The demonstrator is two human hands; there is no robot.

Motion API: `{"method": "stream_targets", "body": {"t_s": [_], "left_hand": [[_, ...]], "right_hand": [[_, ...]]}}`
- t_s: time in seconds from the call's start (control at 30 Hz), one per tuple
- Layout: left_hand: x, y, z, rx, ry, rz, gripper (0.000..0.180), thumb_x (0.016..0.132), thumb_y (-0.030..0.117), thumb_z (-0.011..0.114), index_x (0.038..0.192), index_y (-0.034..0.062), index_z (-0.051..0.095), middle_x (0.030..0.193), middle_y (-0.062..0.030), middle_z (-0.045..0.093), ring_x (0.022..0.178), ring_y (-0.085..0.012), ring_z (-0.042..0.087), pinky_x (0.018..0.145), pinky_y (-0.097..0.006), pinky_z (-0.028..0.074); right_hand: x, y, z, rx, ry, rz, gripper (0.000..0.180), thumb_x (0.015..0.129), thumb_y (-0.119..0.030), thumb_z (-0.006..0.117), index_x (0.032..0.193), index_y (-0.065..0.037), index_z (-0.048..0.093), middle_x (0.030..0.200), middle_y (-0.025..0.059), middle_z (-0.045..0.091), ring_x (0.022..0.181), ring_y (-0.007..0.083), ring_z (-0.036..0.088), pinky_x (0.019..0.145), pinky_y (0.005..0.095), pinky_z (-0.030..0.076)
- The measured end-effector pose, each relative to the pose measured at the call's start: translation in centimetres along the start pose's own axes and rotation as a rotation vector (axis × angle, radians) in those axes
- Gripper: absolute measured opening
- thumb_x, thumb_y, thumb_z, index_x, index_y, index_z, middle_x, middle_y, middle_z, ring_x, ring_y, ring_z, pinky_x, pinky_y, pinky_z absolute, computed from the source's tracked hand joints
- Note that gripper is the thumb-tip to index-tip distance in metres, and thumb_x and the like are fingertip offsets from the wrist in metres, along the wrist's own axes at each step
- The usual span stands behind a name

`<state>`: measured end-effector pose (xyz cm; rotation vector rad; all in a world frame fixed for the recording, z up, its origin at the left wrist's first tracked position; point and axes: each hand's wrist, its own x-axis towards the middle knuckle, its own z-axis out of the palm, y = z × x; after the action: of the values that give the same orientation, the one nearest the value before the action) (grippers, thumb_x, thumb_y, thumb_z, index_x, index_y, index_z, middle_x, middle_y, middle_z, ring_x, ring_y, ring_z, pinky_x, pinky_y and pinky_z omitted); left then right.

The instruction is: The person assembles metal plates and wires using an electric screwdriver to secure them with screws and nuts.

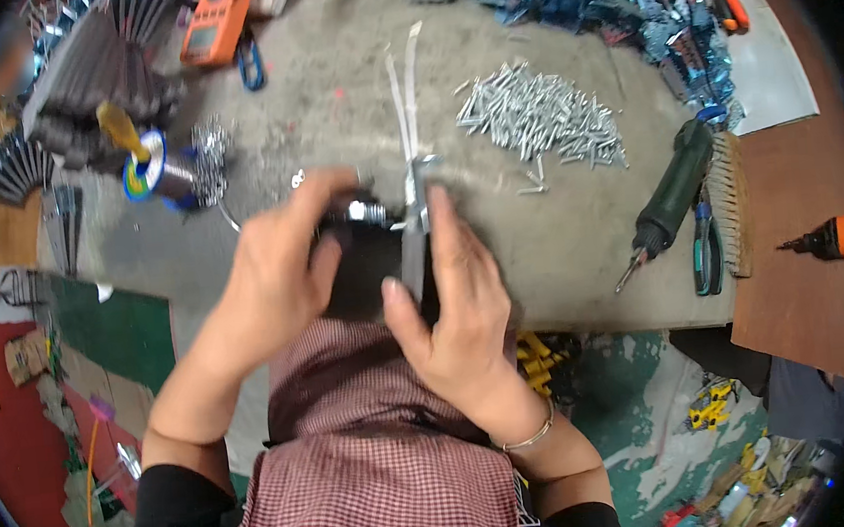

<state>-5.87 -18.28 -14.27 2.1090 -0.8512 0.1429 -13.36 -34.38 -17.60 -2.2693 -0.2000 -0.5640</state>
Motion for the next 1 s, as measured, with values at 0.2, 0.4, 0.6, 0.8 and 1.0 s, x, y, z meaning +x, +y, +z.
{"method": "stream_targets", "body": {"t_s": [0.2, 0.4, 0.6, 0.8, 1.0], "left_hand": [[1.7, -2.3, 0.6, -0.108, -0.033, -0.073, 0.048, 0.069, -0.014, 0.051, 0.114, 0.0022, 0.048, 0.1, -0.0187, 0.06, 0.095, -0.0369, 0.06, 0.08, -0.038, 0.048], [2.0, -2.2, 1.9, -0.01, 0.151, 0.036, 0.043, 0.066, -0.011, 0.058, 0.106, 0.0038, 0.056, 0.098, -0.0143, 0.062, 0.095, -0.0322, 0.062, 0.075, -0.035, 0.051], [2.4, -2.1, 2.8, 0.132, 0.288, 0.105, 0.03, 0.067, -0.005, 0.061, 0.094, 0.0073, 0.055, 0.085, -0.0122, 0.061, 0.071, -0.0336, 0.061, 0.061, -0.04, 0.049], [2.3, -2.8, 3.0, -0.07, 0.286, -0.037, 0.032, 0.063, -0.004, 0.063, 0.092, 0.0064, 0.054, 0.082, -0.0102, 0.059, 0.075, -0.0319, 0.06, 0.062, -0.039, 0.048], [2.2, -1.4, 2.5, 0.166, 0.232, 0.068, 0.026, 0.066, -0.007, 0.061, 0.09, -0.0001, 0.053, 0.082, -0.0115, 0.057, 0.072, -0.0223, 0.061, 0.061, -0.028, 0.048]], "right_hand": [[-0.5, 0.4, 0.9, 0.166, -0.002, 0.087, 0.067, 0.086, -0.024, 0.057, 0.136, 0.012, 0.029, 0.12, 0.0294, 0.051, 0.103, 0.0403, 0.056, 0.088, 0.0415, 0.045], [-0.9, 0.5, 0.8, 0.153, 0.006, 0.078, 0.068, 0.087, -0.028, 0.056, 0.136, 0.011, 0.028, 0.121, 0.0295, 0.05, 0.105, 0.0401, 0.055, 0.089, 0.0412, 0.044], [-1.0, 0.4, 0.5, 0.17, -0.023, 0.121, 0.069, 0.087, -0.028, 0.056, 0.137, 0.011, 0.028, 0.122, 0.0294, 0.049, 0.105, 0.04, 0.054, 0.089, 0.0414, 0.044], [-0.9, 0.4, 0.5, 0.195, -0.011, 0.134, 0.068, 0.086, -0.025, 0.058, 0.137, 0.011, 0.028, 0.124, 0.0288, 0.049, 0.105, 0.0398, 0.055, 0.089, 0.0416, 0.044], [-0.8, 0.2, 0.5, 0.181, -0.016, 0.118, 0.068, 0.085, -0.021, 0.06, 0.136, 0.011, 0.029, 0.128, 0.0278, 0.047, 0.107, 0.0395, 0.054, 0.091, 0.0424, 0.043]]}}
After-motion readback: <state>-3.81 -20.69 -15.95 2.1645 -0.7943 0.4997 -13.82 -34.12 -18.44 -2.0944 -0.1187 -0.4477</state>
